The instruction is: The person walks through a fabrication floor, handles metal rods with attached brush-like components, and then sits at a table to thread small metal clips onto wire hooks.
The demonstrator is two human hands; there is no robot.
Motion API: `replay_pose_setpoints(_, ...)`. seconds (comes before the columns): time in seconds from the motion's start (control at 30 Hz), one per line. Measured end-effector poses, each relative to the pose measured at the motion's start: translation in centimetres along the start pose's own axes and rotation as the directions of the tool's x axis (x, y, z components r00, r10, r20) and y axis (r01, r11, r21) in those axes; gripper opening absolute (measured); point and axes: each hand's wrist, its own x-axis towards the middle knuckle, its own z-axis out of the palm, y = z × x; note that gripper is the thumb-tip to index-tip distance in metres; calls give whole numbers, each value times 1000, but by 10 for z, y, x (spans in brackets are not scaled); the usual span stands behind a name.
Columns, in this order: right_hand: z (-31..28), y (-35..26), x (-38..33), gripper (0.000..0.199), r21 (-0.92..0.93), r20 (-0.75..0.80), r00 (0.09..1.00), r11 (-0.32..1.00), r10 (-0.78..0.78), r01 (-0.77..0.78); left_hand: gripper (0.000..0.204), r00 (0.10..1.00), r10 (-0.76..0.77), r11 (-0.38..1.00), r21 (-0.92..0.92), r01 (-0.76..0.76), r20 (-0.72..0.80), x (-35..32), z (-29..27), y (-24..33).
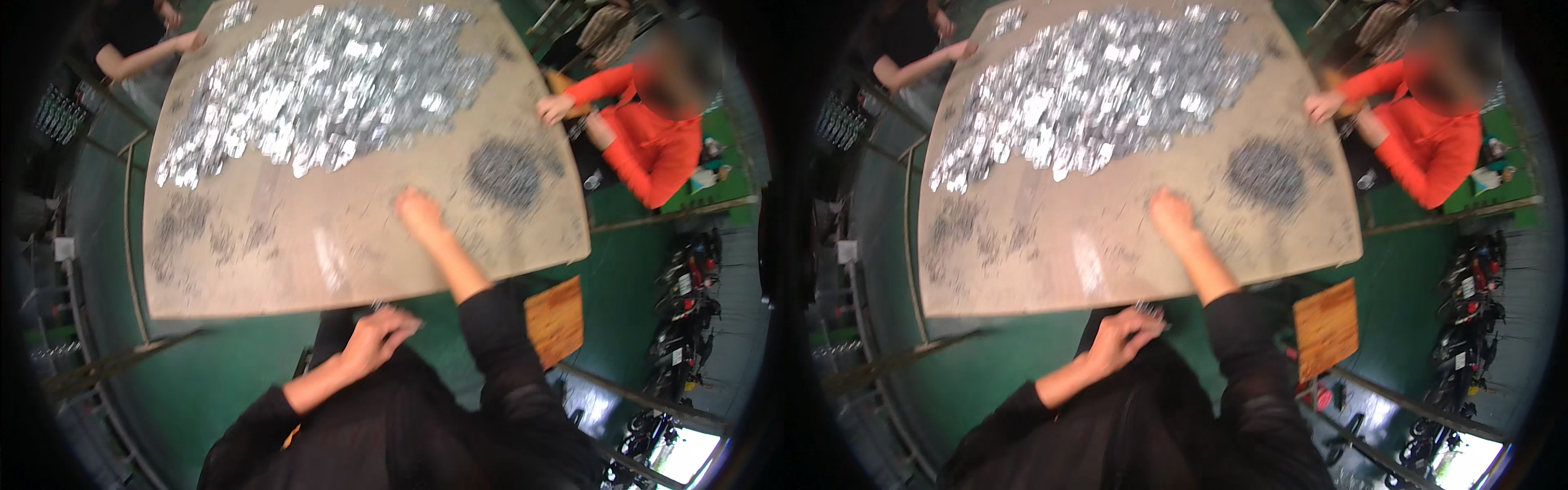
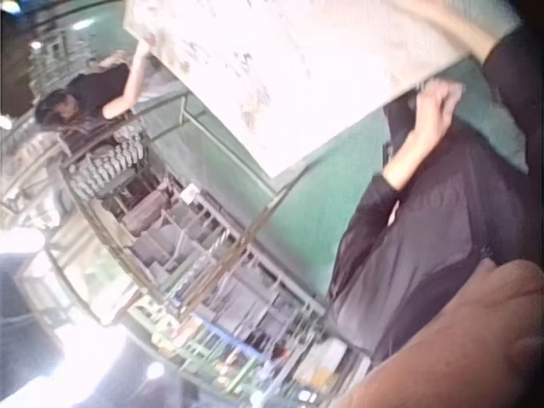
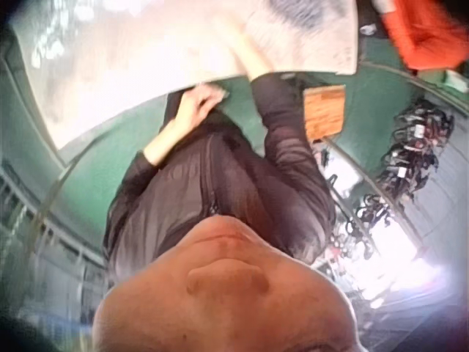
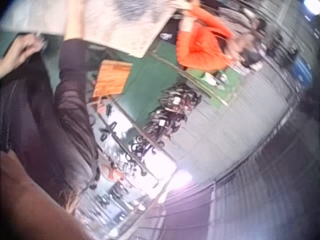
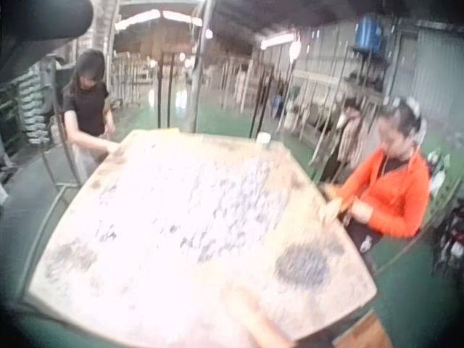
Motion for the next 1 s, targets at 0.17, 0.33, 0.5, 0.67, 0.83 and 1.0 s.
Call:
replay_pose_setpoints(0.17, -10, 6, -16, 19, 168, 66, 986, 975, -156, 143, 16, 999, -17, 999, -52, 15, -38, -7, -2, 4)
replay_pose_setpoints(0.33, -15, 33, -37, 20, 504, 62, 998, 864, -30, -5, 13, 999, -32, 999, -24, 31, -37, -8, -1, 3)
replay_pose_setpoints(0.5, -14, 50, -74, 15, 888, 236, 958, 365, 164, -281, 12, 994, -75, 995, -72, 69, -74, -10, 5, 10)
replay_pose_setpoints(0.67, -26, 41, -120, 14, 925, 250, 940, 230, 232, -303, 13, 993, -98, 990, -107, 91, -66, -9, 12, 10)
replay_pose_setpoints(0.83, -35, 34, -158, 13, 925, 167, 955, 295, 247, -238, 15, 994, -95, 987, -136, 87, -52, -8, 19, 10)
replay_pose_setpoints(1.0, -34, 32, -177, 13, 945, 97, 959, 277, 268, -173, 14, 994, -104, 986, -131, 99, -33, -9, 20, 14)
